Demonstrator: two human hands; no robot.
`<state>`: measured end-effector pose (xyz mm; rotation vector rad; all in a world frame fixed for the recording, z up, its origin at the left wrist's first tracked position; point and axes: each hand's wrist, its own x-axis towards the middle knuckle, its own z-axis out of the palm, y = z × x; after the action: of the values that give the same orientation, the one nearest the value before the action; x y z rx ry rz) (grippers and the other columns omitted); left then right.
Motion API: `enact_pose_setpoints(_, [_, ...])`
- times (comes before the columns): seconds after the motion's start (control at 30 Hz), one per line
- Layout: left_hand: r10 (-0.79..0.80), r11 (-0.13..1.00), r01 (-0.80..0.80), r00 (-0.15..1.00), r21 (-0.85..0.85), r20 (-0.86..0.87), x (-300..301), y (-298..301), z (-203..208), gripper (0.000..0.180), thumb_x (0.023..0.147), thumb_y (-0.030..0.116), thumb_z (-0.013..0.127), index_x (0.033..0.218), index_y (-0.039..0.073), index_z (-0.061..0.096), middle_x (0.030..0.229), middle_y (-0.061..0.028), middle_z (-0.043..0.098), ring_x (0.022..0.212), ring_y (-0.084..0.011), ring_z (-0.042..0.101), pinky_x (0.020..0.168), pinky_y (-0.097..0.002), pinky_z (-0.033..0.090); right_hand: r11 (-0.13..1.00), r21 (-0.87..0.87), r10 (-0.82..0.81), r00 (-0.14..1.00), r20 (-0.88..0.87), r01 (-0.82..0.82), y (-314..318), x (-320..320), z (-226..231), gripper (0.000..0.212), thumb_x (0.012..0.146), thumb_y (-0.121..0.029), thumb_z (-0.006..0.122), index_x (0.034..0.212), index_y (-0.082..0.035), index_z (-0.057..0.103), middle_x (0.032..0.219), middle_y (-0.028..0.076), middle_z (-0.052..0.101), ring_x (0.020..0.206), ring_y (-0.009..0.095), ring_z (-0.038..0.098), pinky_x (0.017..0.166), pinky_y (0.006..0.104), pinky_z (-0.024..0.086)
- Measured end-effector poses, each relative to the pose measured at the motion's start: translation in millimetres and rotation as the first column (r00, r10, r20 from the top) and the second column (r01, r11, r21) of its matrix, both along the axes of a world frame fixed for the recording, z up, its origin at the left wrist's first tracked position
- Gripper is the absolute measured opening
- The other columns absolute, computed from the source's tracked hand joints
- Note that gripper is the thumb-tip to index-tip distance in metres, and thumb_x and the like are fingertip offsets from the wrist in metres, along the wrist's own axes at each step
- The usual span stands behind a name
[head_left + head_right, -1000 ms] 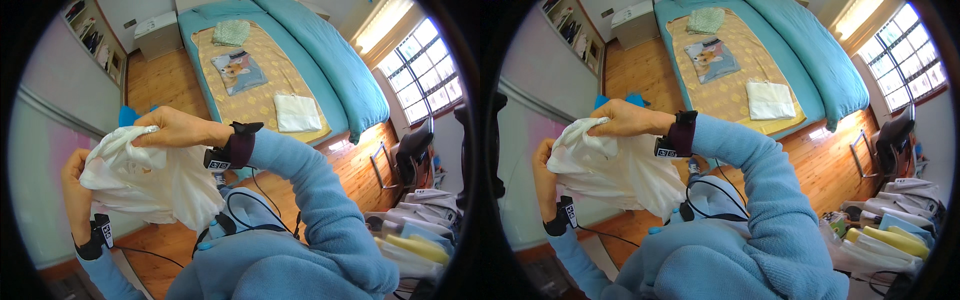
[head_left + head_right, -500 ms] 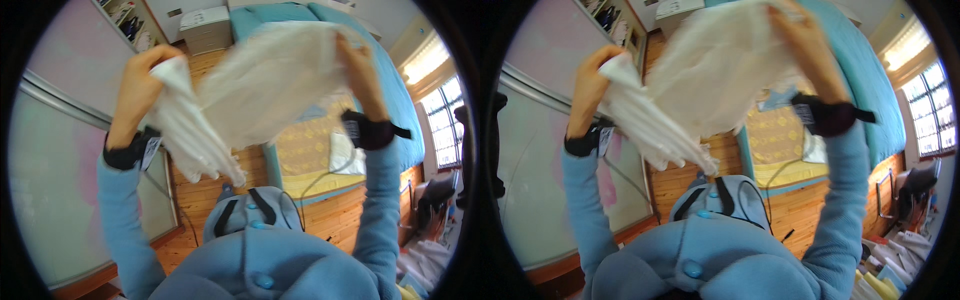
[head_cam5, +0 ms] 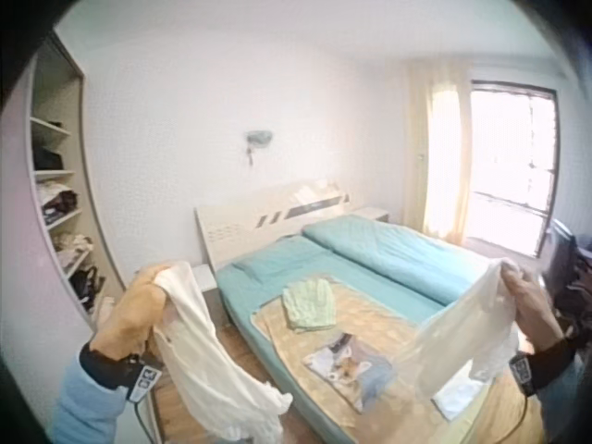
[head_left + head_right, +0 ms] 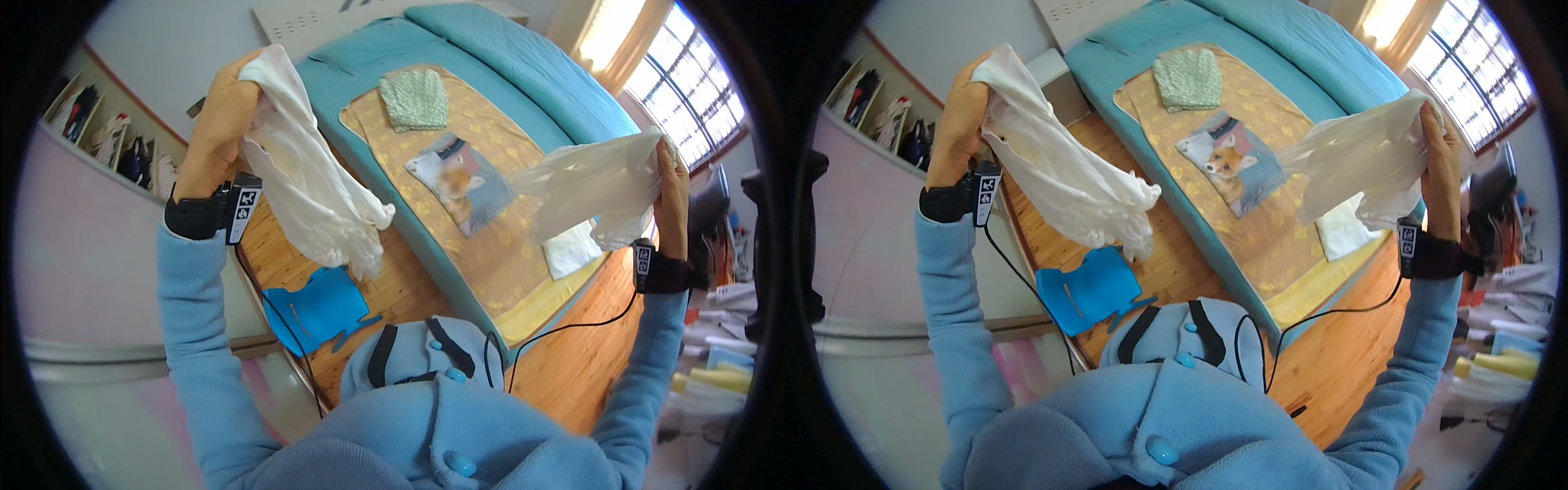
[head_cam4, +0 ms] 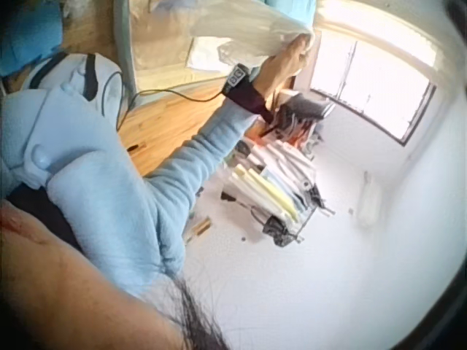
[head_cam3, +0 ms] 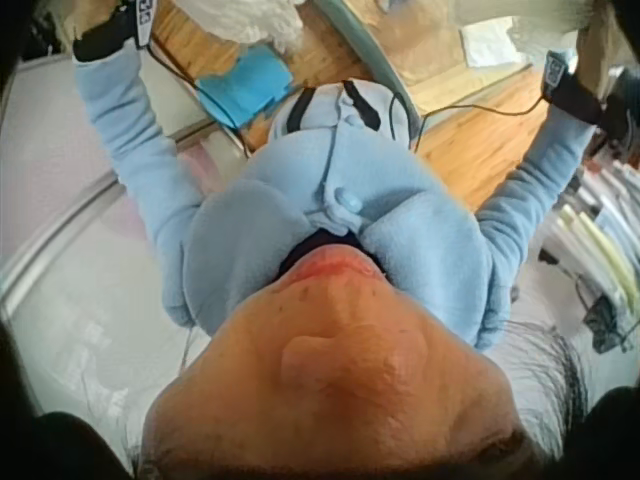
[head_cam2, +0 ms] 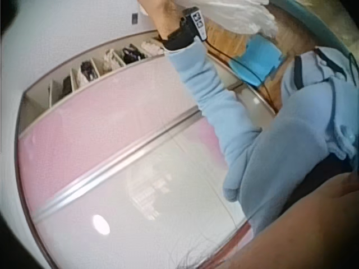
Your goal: The person removes a white lace garment from a plastic bag and places it on a bed. They then unfold the garment, smooth it out, and fold it neatly on the bed.
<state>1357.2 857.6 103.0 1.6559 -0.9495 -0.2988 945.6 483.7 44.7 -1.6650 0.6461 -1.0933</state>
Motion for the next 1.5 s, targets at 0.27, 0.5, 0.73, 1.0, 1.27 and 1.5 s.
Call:
enact_pose_setpoints(0.27, [-0.093, 0.989, 0.094, 0.996, -0.116, 0.013, 101.4, -53.8, -25.8, 0.028, 0.09, 0.013, 0.04, 0.103, 0.002, 0.062, 0.091, -0.0064, 0.062, 0.08, -0.0147, 0.058, 0.071, -0.0281, 0.048, 0.972, -0.006, -0.234, 0.97, -0.061, 0.234, -37.0, -50.0, -31.1, 0.037, 0.098, -0.031, 0.051, 0.118, -0.001, 0.058, 0.103, 0.002, 0.062, 0.089, 0.008, 0.056, 0.078, 0.0221, 0.046])
enact_pose_setpoints(0.5, [-0.429, 0.857, 0.345, 0.89, -0.384, -0.158, 191.8, -92.0, 8.0, 0.058, 0.087, 0.047, 0.06, 0.123, 0.002, 0.052, 0.108, -0.0102, 0.063, 0.097, -0.0232, 0.061, 0.084, -0.0383, 0.052, 0.972, 0.042, -0.221, 0.962, -0.159, 0.23, -119.8, -59.0, -115.8, 0.036, 0.097, -0.029, 0.051, 0.117, 0.0, 0.058, 0.107, 0.004, 0.06, 0.093, 0.011, 0.056, 0.081, 0.0248, 0.045])
enact_pose_setpoints(0.73, [-0.349, 0.893, 0.404, 0.9, -0.201, 0.261, 208.1, -122.5, 48.7, 0.038, 0.089, 0.032, 0.06, 0.112, 0.002, 0.057, 0.099, -0.0065, 0.063, 0.09, -0.019, 0.061, 0.079, -0.0344, 0.05, 0.912, 0.203, -0.314, 0.925, -0.217, 0.357, -193.1, -75.3, -266.5, 0.043, 0.095, -0.035, 0.052, 0.112, 0.004, 0.06, 0.1, 0.007, 0.062, 0.086, 0.015, 0.057, 0.075, 0.0265, 0.047])
enact_pose_setpoints(1.0, [-0.354, 0.909, 0.357, 0.934, -0.214, 0.054, 161.9, -212.8, -18.8, 0.02, 0.081, 0.01, 0.056, 0.099, 0.003, 0.059, 0.077, -0.0041, 0.059, 0.068, -0.0142, 0.057, 0.056, -0.0319, 0.047, 0.907, -0.065, -0.335, 0.618, -0.711, 0.417, -252.5, -64.0, -328.6, 0.035, 0.096, -0.029, 0.049, 0.115, 0.0, 0.051, 0.106, 0.01, 0.055, 0.095, 0.02, 0.053, 0.081, 0.0305, 0.044])
enact_pose_setpoints(1.27, [-0.386, 0.912, 0.397, 0.915, -0.097, 0.118, 118.3, -265.5, 1.1, 0.016, 0.069, 0.002, 0.05, 0.078, -0.003, 0.062, 0.072, -0.0144, 0.062, 0.064, -0.0226, 0.061, 0.057, -0.0346, 0.047, 0.988, 0.106, -0.026, 0.805, -0.593, 0.109, -185.6, 68.1, -201.0, 0.048, 0.098, -0.027, 0.046, 0.138, -0.001, 0.036, 0.133, 0.015, 0.046, 0.12, 0.024, 0.047, 0.1, 0.0317, 0.04])
enact_pose_setpoints(1.5, [-0.064, 0.396, 0.906, 0.189, -0.148, 0.98, 206.0, -352.0, -2.0, 0.02, 0.085, 0.012, 0.058, 0.104, 0.008, 0.056, 0.104, -0.01, 0.057, 0.088, -0.0272, 0.056, 0.081, -0.0358, 0.045, 0.946, -0.12, 0.23, 0.885, -0.405, -0.3, -17.8, 325.3, -61.2, 0.029, 0.085, -0.012, 0.056, 0.111, 0.003, 0.055, 0.102, 0.016, 0.059, 0.094, 0.025, 0.056, 0.083, 0.033, 0.043])
